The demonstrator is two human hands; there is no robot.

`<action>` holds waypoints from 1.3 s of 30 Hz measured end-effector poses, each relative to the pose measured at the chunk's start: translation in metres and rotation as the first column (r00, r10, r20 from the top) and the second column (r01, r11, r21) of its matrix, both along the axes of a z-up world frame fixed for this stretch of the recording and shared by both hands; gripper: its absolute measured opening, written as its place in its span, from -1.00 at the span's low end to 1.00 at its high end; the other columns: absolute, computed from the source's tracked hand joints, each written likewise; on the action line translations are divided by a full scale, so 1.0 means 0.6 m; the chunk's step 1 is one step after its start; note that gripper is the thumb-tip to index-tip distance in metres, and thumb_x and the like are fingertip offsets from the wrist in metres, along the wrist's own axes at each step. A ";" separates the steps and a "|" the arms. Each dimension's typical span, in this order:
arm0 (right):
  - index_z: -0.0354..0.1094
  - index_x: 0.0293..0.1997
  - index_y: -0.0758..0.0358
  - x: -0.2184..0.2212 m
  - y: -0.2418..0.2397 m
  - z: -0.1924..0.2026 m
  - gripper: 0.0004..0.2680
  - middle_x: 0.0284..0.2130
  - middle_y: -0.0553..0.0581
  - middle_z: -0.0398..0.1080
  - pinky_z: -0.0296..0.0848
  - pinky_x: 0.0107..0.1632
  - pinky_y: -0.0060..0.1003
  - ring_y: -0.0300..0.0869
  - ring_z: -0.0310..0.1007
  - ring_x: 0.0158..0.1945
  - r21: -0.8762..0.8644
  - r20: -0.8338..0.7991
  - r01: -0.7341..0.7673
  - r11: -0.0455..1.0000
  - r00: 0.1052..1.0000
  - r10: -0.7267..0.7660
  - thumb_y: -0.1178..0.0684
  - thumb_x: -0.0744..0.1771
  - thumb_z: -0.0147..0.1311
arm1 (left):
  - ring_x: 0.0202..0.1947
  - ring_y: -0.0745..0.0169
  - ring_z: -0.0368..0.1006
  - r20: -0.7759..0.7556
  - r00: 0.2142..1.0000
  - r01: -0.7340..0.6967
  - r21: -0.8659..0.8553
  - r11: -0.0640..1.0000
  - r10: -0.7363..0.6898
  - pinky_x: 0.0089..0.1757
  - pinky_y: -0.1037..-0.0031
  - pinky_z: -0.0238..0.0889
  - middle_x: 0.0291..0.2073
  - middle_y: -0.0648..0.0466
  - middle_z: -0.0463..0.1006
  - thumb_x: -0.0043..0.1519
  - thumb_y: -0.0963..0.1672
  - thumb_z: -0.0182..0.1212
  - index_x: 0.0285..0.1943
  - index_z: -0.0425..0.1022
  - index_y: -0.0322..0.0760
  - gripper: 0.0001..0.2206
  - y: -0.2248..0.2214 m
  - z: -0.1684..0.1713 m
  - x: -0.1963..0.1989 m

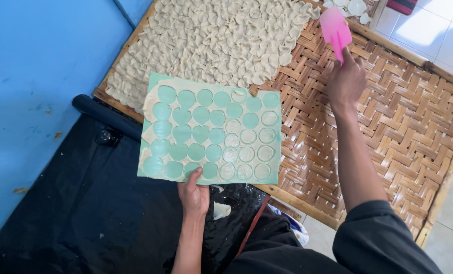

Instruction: Using a small circular cutter to stamp out round pieces of dough from a rolled sheet, then transferring them with a spatula.

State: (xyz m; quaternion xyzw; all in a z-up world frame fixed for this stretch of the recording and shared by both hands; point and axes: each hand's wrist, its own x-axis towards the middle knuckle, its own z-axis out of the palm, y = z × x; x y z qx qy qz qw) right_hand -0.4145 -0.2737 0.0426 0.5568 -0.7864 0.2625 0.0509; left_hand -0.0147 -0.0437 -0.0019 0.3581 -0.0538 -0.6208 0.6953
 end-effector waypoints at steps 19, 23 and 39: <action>0.51 0.21 0.01 0.164 0.360 0.174 -0.74 -0.26 0.17 0.54 0.53 -0.23 -0.04 0.00 0.56 -0.39 0.348 0.004 -0.138 0.927 0.989 0.145 -0.01 0.37 0.14 | 0.17 0.17 0.40 -0.003 1.000 -0.005 -0.010 1.000 0.005 0.14 0.29 0.30 0.18 -0.02 0.43 0.21 -0.36 0.06 0.36 0.27 -0.37 -0.52 0.002 0.005 -0.003; 0.51 0.20 -0.05 0.173 0.359 0.184 -0.75 -0.32 0.15 0.53 0.53 -0.24 -0.06 0.01 0.55 -0.43 0.459 0.005 -0.108 0.882 0.993 0.119 -0.02 0.38 0.11 | 0.17 0.17 0.40 0.003 1.000 -0.011 -0.031 0.999 0.011 0.13 0.29 0.31 0.19 -0.02 0.43 0.22 -0.35 0.06 0.37 0.26 -0.38 -0.52 0.002 0.006 -0.003; 0.49 0.21 -0.06 0.143 0.337 0.144 -0.72 -0.47 0.23 0.57 0.47 -0.29 -0.18 -0.21 0.47 -0.45 0.549 0.494 -0.202 0.811 0.861 -0.120 -0.02 0.34 0.18 | 0.15 0.19 0.42 0.003 1.000 -0.015 -0.034 0.999 0.015 0.13 0.31 0.33 0.17 -0.01 0.44 0.20 -0.36 0.06 0.36 0.27 -0.38 -0.51 0.005 0.002 -0.001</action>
